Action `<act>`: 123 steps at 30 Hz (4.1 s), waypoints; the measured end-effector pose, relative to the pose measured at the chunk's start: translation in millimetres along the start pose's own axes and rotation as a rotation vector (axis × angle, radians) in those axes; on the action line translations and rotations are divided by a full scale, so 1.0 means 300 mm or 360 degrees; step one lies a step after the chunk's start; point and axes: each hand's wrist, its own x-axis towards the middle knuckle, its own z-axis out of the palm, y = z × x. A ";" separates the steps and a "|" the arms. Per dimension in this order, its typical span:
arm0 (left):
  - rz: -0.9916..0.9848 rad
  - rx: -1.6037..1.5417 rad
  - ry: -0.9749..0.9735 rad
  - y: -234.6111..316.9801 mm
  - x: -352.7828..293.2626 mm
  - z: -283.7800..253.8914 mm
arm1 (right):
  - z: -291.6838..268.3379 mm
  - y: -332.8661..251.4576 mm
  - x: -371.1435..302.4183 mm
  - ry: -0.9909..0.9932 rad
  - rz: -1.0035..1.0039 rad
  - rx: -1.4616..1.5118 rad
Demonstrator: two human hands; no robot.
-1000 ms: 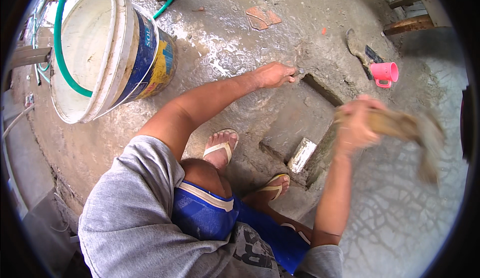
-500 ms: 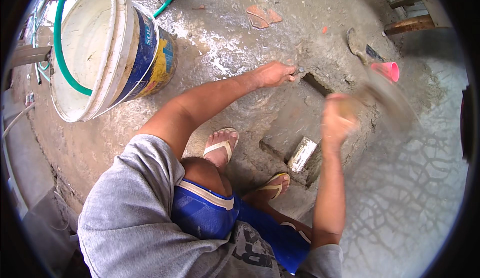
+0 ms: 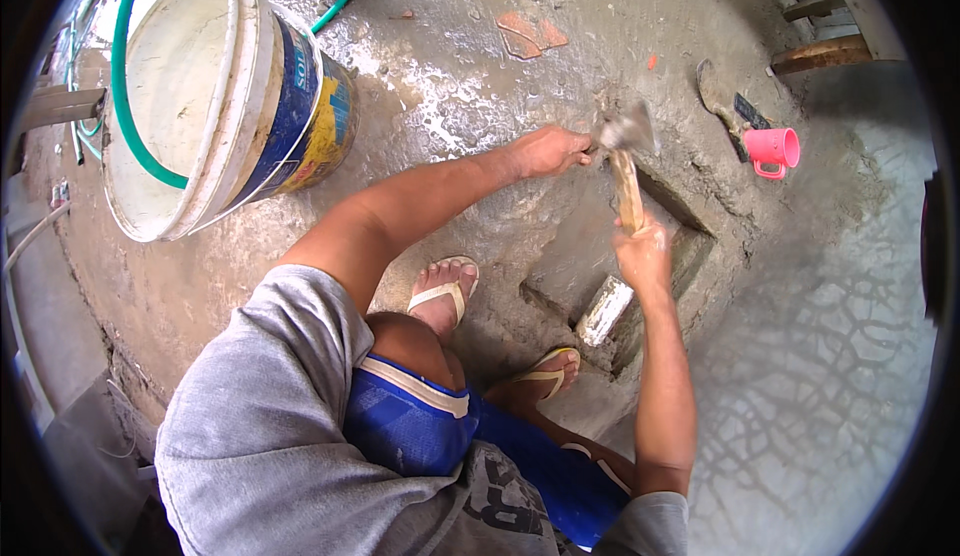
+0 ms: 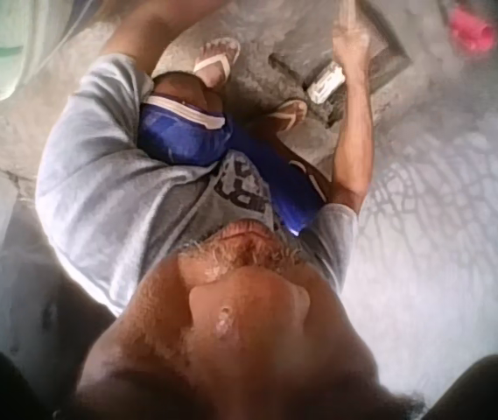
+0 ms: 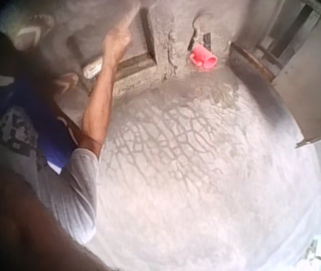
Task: The person uses a trowel to apply wet cement around a PVC pipe in a rectangular opening in the concrete floor, then uses a hammer and a chisel to break away excess dried concrete around the edges.
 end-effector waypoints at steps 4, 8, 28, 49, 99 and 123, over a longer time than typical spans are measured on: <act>-0.0060 -0.0105 0.0067 -0.085 -0.052 -0.009 | -0.139 -0.180 0.042 0.0022 0.0280 0.0596; -0.0002 -0.0032 0.0064 -0.053 -0.051 0.003 | -0.289 -0.365 0.004 0.0682 -0.0038 0.1036; 0.0015 -0.0078 0.0136 -0.086 -0.056 0.011 | 0.052 -0.080 0.031 -0.0202 0.0460 0.0583; -0.0637 -0.0950 0.0432 -0.080 -0.085 0.049 | 0.699 0.189 0.124 0.0405 0.1234 0.2388; -0.0363 -0.0102 0.0573 -0.024 -0.054 0.030 | 0.622 0.025 0.327 0.0787 0.0662 0.1473; -0.0415 -0.0768 0.0593 -0.023 -0.111 -0.055 | -0.074 -0.028 0.501 0.0700 0.0161 0.2656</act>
